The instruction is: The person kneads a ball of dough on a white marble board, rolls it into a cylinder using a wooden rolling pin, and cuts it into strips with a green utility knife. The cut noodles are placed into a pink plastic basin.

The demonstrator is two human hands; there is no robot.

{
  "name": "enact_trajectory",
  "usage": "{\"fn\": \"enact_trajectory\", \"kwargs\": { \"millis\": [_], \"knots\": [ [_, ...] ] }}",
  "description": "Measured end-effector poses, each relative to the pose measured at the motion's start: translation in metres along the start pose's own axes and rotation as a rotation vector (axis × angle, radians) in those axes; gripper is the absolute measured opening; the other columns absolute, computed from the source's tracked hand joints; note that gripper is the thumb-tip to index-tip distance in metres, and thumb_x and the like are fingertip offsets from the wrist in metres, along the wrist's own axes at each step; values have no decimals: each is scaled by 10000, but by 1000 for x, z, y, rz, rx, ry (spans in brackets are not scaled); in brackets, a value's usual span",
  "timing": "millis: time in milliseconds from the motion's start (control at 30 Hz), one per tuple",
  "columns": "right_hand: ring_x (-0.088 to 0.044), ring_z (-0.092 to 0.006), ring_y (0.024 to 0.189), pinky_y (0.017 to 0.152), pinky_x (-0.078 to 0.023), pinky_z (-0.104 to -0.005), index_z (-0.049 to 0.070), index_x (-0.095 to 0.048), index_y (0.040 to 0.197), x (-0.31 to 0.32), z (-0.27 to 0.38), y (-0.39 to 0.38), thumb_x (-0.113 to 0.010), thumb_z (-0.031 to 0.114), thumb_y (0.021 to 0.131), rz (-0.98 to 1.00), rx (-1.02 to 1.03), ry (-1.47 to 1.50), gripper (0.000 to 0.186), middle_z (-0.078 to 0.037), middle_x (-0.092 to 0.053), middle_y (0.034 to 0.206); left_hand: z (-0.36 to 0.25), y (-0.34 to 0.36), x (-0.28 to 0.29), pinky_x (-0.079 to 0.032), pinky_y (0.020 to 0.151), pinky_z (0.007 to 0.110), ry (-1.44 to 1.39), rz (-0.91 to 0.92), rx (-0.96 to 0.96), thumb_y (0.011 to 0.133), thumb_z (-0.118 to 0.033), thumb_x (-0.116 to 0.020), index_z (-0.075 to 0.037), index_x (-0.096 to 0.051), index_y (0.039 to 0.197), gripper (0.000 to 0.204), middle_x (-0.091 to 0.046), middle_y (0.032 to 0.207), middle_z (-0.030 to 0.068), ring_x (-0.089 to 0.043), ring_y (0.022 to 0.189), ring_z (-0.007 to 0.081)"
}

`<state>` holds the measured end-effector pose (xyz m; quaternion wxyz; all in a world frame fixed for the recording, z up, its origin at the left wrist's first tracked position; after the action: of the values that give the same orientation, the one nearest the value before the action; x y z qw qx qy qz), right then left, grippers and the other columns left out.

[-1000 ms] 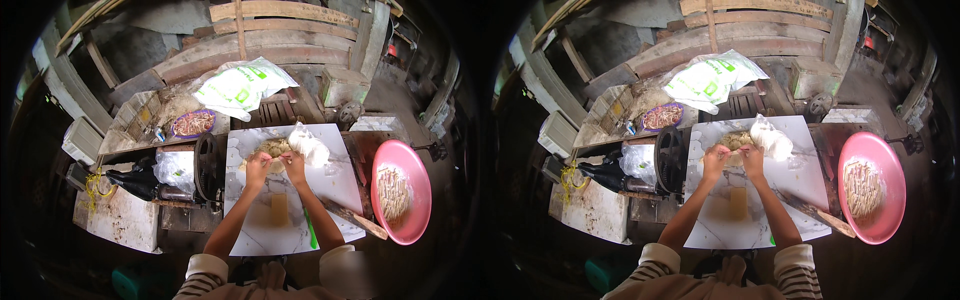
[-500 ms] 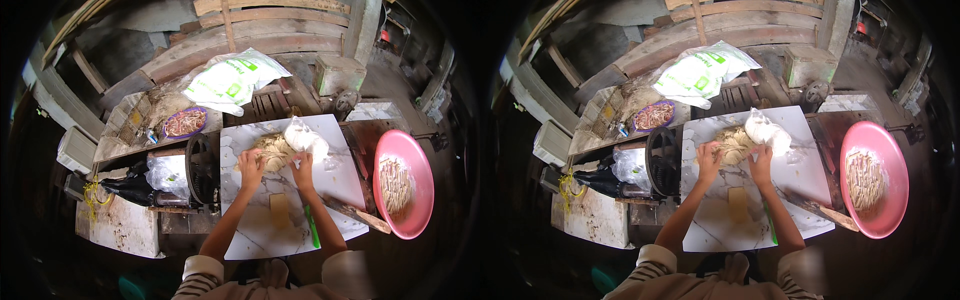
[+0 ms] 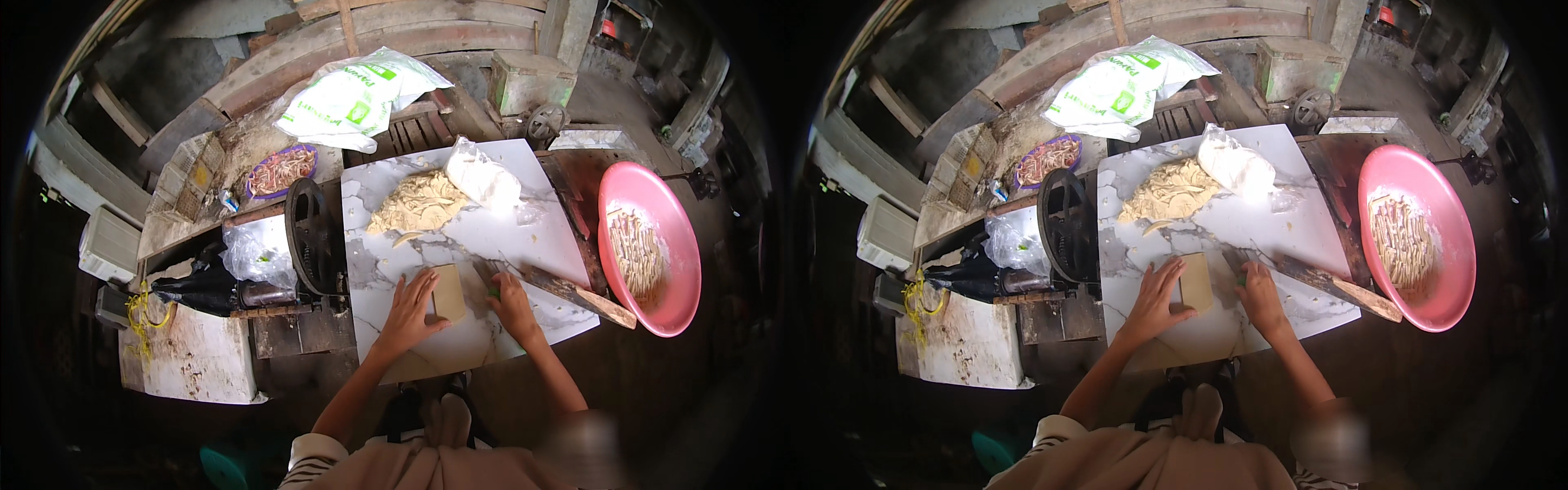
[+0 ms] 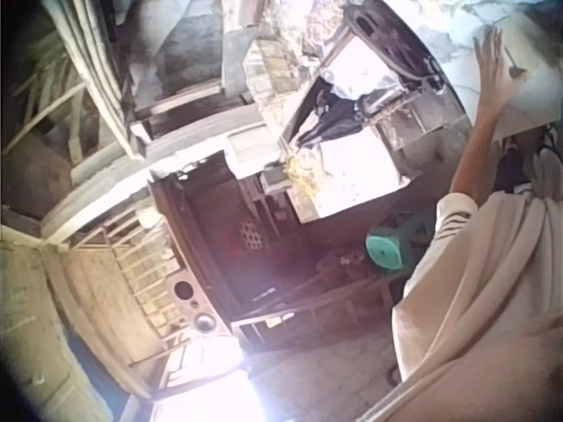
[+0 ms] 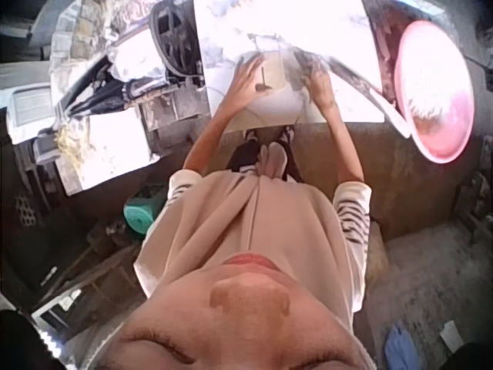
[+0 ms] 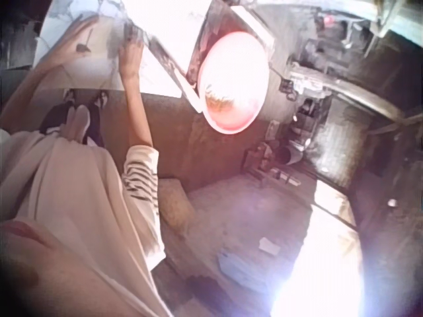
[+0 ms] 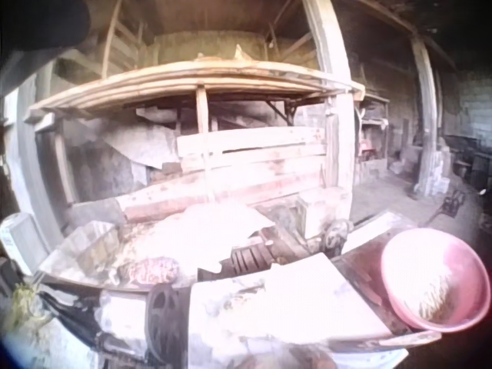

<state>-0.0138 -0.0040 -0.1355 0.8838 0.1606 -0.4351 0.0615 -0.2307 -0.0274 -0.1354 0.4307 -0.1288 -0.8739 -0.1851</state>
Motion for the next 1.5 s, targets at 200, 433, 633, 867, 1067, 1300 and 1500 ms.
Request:
{"fn": "enact_trajectory", "kwargs": {
  "millis": [200, 433, 633, 867, 1067, 1300, 1500],
  "knots": [
    [-617, -350, 723, 640, -504, -411, 51, -542, 1015, 3, 32, -2, -575, 96, 842, 178, 107, -244, 182, -136, -601, 801, 3, -22, -7, -132, 1132, 501, 28, -38, 35, 776, -415, -676, -53, -267, 1437, 857, -293, 1483, 109, -223, 1398, 229],
    [-655, -203, 717, 623, -509, -336, 128, -587, 993, 3, 71, -5, -540, 130, 800, 303, 512, -592, 198, -49, -616, 756, 0, -29, -7, -132, 1130, 485, 74, -84, 39, 825, -394, -635, -101, -378, 1403, 697, -303, 1487, 86, -234, 1397, 224],
    [-647, -195, 718, 634, -500, -318, 130, -588, 963, -3, 76, -5, -553, 141, 785, 298, 586, -616, 182, -45, -617, 774, -1, -28, -8, -138, 1128, 487, 67, -101, 51, 828, -367, -644, -133, -379, 1408, 680, -305, 1483, 82, -247, 1389, 239],
    [-640, -198, 742, 650, -493, -320, 129, -579, 964, -4, 71, -4, -552, 156, 788, 294, 614, -612, 181, -50, -612, 803, -2, -27, -8, -154, 1123, 487, 82, -125, 59, 810, -361, -664, -141, -406, 1392, 673, -328, 1469, 77, -270, 1377, 236],
    [-635, -188, 769, 673, -487, -314, 131, -568, 955, -5, 69, -4, -550, 166, 791, 260, 651, -627, 168, -42, -611, 809, -6, -23, -9, -181, 1109, 492, 123, -177, 95, 769, -372, -700, -171, -454, 1361, 672, -364, 1436, 80, -321, 1341, 234],
    [-634, -189, 760, 665, -484, -316, 135, -552, 919, -4, 69, -4, -547, 159, 799, 272, 668, -639, 122, -41, -610, 802, -6, -21, -9, -203, 1097, 500, 126, -203, 99, 752, -369, -716, -190, -470, 1352, 673, -369, 1429, 86, -334, 1331, 239],
    [-635, -191, 749, 669, -485, -314, 137, -557, 917, -2, 65, -5, -548, 158, 797, 279, 658, -620, 121, -43, -614, 810, -6, -21, -9, -208, 1094, 503, 116, -195, 122, 754, -378, -713, -198, -466, 1358, 677, -370, 1429, 81, -338, 1331, 240]
  ]
}}
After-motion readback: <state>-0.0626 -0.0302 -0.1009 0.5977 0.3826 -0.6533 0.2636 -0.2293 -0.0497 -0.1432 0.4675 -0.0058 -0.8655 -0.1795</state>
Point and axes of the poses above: each hand's wrist, its own y-axis towards the middle knuckle, its own x-axis out of the back of the hand, z = x × y, the point moved 4 cm from there along y, towards the middle knuckle
